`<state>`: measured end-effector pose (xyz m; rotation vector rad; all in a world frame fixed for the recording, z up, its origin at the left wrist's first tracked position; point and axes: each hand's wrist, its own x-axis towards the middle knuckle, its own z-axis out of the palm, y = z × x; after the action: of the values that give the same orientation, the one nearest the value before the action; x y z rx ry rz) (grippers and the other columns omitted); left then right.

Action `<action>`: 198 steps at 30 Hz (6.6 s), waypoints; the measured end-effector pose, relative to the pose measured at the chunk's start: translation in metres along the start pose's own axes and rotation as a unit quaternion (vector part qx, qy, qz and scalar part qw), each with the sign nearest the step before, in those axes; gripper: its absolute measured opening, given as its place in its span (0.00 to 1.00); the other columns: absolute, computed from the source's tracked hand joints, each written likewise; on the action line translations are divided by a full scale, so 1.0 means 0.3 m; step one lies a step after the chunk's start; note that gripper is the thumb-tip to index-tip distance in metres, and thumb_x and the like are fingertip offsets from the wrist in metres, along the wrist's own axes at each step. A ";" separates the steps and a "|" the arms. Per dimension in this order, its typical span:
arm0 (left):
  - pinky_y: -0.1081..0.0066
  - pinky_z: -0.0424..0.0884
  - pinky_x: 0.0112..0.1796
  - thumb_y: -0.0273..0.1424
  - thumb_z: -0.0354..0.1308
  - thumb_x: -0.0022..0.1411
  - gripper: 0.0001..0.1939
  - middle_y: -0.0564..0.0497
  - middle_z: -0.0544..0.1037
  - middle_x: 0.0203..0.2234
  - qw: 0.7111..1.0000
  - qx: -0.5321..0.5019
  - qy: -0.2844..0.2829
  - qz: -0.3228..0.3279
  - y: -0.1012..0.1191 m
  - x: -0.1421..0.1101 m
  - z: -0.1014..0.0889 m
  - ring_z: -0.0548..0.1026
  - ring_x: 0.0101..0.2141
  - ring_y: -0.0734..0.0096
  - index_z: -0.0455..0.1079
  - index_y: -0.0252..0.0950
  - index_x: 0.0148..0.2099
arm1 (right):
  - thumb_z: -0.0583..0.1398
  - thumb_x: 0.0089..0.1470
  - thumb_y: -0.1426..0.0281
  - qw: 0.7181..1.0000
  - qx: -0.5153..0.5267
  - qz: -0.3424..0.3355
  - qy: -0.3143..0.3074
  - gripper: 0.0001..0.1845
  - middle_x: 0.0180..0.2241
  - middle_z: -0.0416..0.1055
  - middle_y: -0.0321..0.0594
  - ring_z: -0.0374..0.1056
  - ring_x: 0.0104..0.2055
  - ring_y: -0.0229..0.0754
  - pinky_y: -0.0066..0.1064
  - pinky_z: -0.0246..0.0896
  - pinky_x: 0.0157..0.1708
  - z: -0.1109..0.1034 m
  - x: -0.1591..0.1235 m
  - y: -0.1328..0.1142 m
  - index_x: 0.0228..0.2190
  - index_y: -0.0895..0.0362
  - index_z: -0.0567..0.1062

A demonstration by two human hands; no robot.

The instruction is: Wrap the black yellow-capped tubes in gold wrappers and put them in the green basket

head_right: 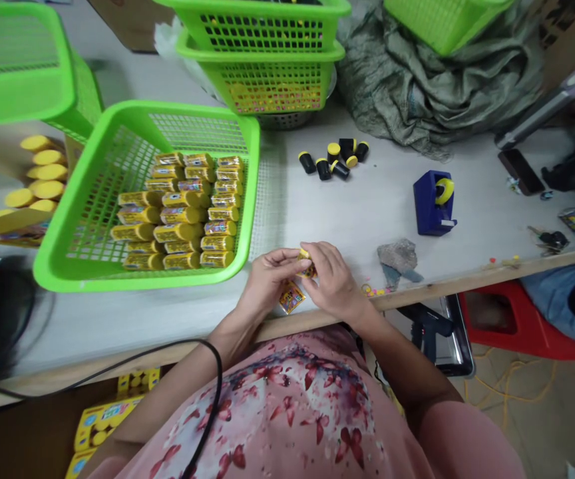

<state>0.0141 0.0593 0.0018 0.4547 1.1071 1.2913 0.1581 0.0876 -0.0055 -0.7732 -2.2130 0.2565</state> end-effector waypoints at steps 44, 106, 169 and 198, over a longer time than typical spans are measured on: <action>0.69 0.70 0.36 0.32 0.70 0.44 0.16 0.49 0.80 0.33 0.996 -0.077 -0.037 0.008 -0.019 -0.013 -0.016 0.75 0.32 0.70 0.76 0.36 0.38 | 0.58 0.61 0.65 0.992 0.062 0.038 -0.106 0.11 0.37 0.77 0.39 0.72 0.41 0.43 0.37 0.65 0.46 0.108 0.586 0.015 0.37 0.56 0.79; 0.74 0.67 0.22 0.47 0.72 0.42 0.21 0.50 0.79 0.20 0.991 0.084 -0.096 -0.047 0.029 -0.004 -0.009 0.74 0.17 0.73 0.79 0.34 0.30 | 0.67 0.48 0.58 0.872 0.328 0.347 -0.106 0.14 0.26 0.76 0.35 0.69 0.29 0.36 0.30 0.64 0.34 -0.096 0.070 0.072 0.26 0.57 0.77; 0.71 0.72 0.33 0.33 0.76 0.35 0.19 0.54 0.81 0.24 0.999 -0.035 0.022 0.007 0.023 0.013 0.014 0.77 0.24 0.73 0.78 0.35 0.32 | 0.70 0.44 0.58 0.858 0.369 0.357 0.003 0.20 0.36 0.78 0.37 0.75 0.40 0.40 0.36 0.72 0.47 -0.074 0.093 0.057 0.37 0.53 0.73; 0.72 0.73 0.42 0.29 0.75 0.39 0.24 0.53 0.81 0.33 0.996 0.023 0.020 0.085 0.004 0.007 0.017 0.79 0.36 0.71 0.75 0.37 0.42 | 0.64 0.52 0.58 0.990 0.022 0.134 -0.044 0.35 0.50 0.72 0.52 0.68 0.52 0.53 0.48 0.65 0.53 -0.040 0.049 0.037 0.58 0.56 0.63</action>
<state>0.0176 0.0630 0.0043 0.5683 1.1536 1.4308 0.1641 0.1046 0.0071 -1.0540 -2.1736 0.4768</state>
